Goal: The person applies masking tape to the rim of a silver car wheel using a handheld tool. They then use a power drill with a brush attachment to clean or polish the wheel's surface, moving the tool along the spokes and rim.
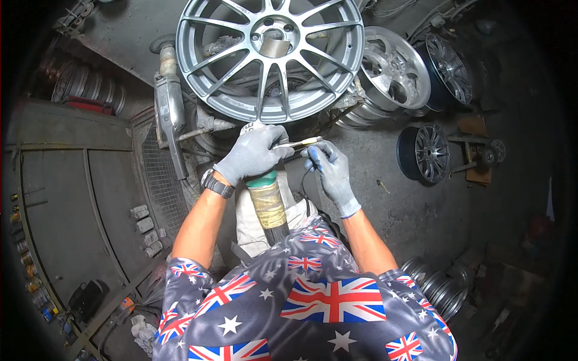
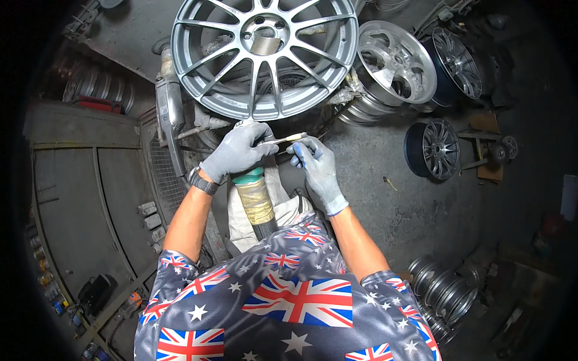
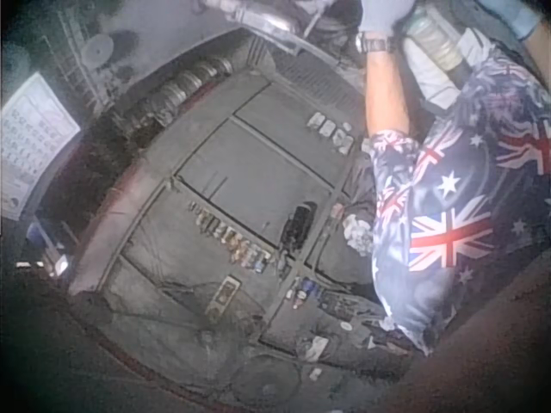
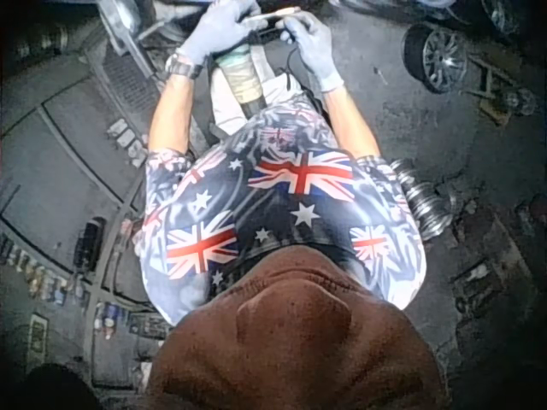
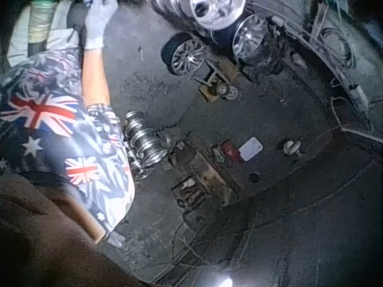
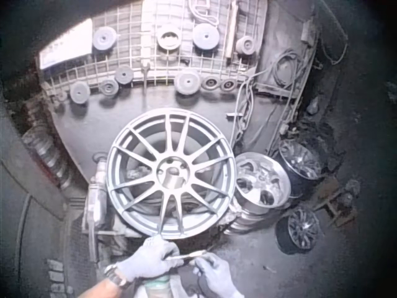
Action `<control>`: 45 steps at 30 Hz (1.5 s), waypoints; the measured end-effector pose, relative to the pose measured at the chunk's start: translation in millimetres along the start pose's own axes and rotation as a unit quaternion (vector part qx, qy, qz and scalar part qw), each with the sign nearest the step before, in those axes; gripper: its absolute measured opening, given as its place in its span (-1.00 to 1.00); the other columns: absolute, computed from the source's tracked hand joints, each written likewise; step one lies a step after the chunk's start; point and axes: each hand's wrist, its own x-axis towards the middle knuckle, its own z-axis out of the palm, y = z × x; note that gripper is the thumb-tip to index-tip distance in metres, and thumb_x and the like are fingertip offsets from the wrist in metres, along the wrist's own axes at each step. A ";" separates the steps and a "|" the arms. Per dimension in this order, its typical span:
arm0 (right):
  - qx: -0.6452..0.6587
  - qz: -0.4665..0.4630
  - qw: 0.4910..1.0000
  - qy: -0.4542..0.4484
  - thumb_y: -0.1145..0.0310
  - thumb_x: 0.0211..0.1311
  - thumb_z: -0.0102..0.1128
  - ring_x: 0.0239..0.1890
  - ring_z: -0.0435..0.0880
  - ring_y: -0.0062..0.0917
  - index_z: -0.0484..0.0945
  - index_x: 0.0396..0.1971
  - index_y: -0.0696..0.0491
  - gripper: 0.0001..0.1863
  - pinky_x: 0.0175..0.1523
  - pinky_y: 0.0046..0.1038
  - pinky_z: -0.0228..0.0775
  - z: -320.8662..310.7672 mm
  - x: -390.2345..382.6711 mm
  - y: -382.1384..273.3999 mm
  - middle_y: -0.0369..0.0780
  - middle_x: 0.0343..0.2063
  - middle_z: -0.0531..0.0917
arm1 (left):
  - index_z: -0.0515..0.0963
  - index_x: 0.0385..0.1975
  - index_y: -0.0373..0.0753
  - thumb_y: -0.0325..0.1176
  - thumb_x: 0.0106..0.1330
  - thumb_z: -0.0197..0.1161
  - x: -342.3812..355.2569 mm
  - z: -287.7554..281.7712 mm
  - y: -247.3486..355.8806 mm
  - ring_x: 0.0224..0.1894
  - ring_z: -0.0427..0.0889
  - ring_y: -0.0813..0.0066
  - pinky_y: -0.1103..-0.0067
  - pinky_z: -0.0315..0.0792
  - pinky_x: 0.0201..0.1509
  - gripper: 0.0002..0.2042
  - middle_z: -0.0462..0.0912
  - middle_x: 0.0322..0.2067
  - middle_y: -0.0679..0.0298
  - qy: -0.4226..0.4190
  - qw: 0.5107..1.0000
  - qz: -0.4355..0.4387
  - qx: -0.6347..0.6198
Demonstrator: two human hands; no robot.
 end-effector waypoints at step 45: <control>0.031 0.009 0.999 0.030 0.28 0.58 0.31 -0.36 0.62 -0.77 0.66 -0.13 0.12 -0.81 -0.25 -0.62 0.47 18.5 3.2 -3.4 -0.31 -0.30 0.76 | 0.68 -0.37 -0.24 -0.06 0.27 0.47 -2.0 -1.7 -0.9 -0.19 0.63 -0.03 0.19 0.49 -0.08 -0.67 0.65 -0.38 0.01 0.033 0.998 -0.034 -0.035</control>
